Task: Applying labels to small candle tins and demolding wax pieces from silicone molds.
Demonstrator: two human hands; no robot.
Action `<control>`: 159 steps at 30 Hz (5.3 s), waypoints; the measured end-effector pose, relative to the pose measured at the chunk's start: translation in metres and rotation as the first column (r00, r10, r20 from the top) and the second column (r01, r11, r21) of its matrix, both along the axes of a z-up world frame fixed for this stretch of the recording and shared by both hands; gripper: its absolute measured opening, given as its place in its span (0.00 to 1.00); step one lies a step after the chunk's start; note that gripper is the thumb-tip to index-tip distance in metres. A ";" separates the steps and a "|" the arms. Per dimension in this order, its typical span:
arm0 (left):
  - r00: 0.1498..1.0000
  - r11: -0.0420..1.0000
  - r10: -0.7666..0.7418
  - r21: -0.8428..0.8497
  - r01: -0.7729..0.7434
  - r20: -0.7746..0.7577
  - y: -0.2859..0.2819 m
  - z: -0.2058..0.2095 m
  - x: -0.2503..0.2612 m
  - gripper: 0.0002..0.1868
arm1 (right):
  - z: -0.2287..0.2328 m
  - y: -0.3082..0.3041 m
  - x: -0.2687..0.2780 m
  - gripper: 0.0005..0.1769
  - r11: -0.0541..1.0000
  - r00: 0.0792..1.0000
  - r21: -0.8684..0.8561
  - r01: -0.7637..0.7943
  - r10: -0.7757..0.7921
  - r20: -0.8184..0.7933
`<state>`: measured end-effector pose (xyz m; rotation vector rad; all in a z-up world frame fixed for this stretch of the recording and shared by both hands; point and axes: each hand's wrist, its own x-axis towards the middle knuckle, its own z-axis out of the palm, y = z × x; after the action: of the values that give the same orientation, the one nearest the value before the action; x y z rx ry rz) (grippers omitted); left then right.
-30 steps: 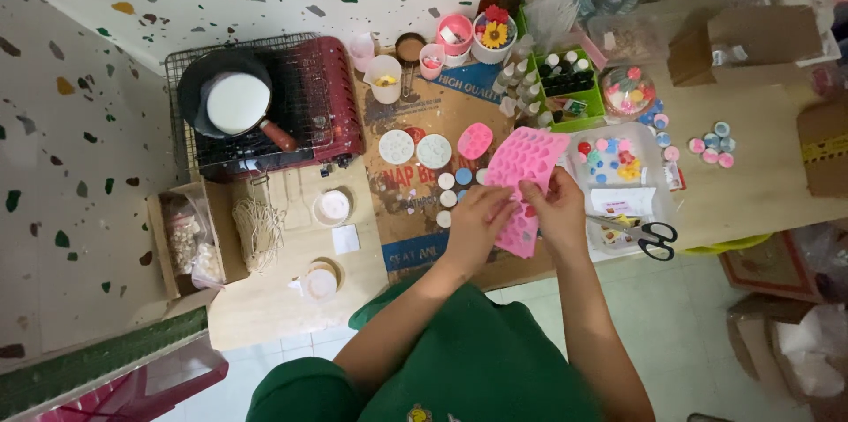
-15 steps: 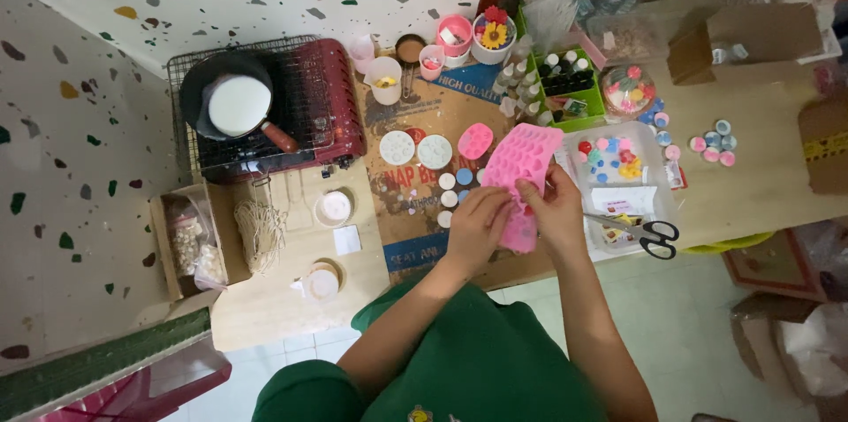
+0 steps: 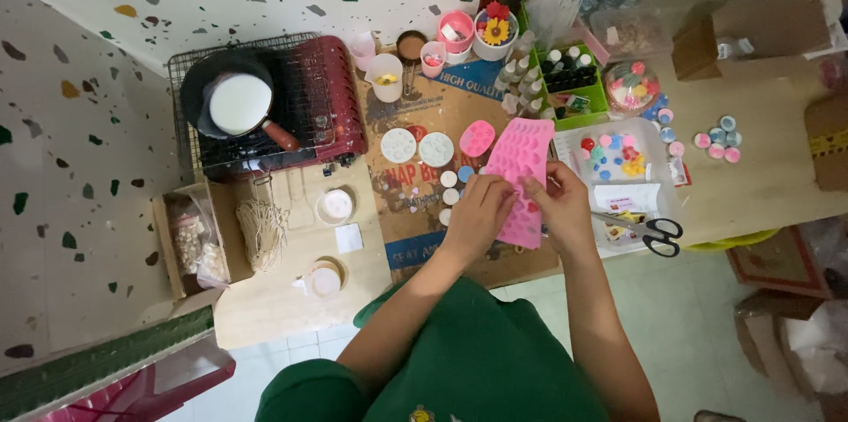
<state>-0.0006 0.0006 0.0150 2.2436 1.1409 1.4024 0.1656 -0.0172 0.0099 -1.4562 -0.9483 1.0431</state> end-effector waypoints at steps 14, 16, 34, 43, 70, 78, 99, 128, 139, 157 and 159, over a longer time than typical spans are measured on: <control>0.995 0.995 -0.080 -0.059 0.077 -0.066 0.010 0.001 -0.007 0.06 | -0.011 0.000 0.000 0.11 0.998 0.993 0.005 0.061 -0.061 0.101; 0.993 0.997 -0.072 -0.033 0.069 -0.099 0.014 -0.001 -0.007 0.07 | -0.012 0.001 0.001 0.10 0.998 0.997 0.027 0.054 -0.055 0.057; 0.941 0.495 0.282 -0.813 -0.308 -0.184 0.008 -0.245 -0.121 0.25 | -0.053 -0.014 0.012 0.12 0.946 0.970 -0.248 0.210 -0.234 -0.069; 0.895 0.431 0.432 -0.845 -0.316 -0.115 0.008 -0.200 -0.114 0.13 | -0.078 -0.014 0.033 0.21 0.978 0.849 -0.210 0.015 -0.123 -0.514; 0.900 0.474 0.114 -0.819 0.322 0.420 0.016 -0.003 -0.023 0.10 | 0.007 0.006 -0.018 0.33 0.975 0.925 -0.177 0.134 -0.059 0.376; 0.722 0.333 0.399 -0.823 0.460 0.565 0.033 -0.001 -0.027 0.11 | 0.072 -0.005 -0.044 0.23 0.956 0.813 0.291 -0.041 -0.137 0.566; 0.358 0.461 0.469 -0.570 0.680 0.807 0.027 0.012 -0.046 0.14 | 0.063 0.002 -0.069 0.14 0.880 0.757 0.378 -0.287 -0.034 0.653; 0.501 0.497 0.616 -0.794 0.352 0.608 0.023 -0.027 -0.073 0.25 | 0.015 0.022 -0.103 0.13 0.827 0.745 0.398 -0.397 0.037 0.666; 0.352 0.482 0.719 -0.795 0.367 0.599 0.019 -0.084 -0.098 0.32 | -0.019 0.021 -0.130 0.08 0.872 0.844 0.429 -0.236 -0.035 0.535; 0.218 0.505 0.757 -0.763 0.405 0.616 0.011 -0.075 -0.158 0.36 | -0.234 0.013 -0.154 0.12 0.962 0.514 -0.242 -0.127 0.273 0.813; 0.229 0.510 0.749 -0.762 0.398 0.621 0.012 -0.072 -0.157 0.36 | -0.218 0.007 -0.152 0.07 0.956 0.576 -0.212 -0.203 0.292 0.763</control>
<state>-0.1579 0.0130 -0.0568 0.1693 1.1607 1.3817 0.0132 -0.0106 -0.2082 -1.9627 -1.8061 0.5962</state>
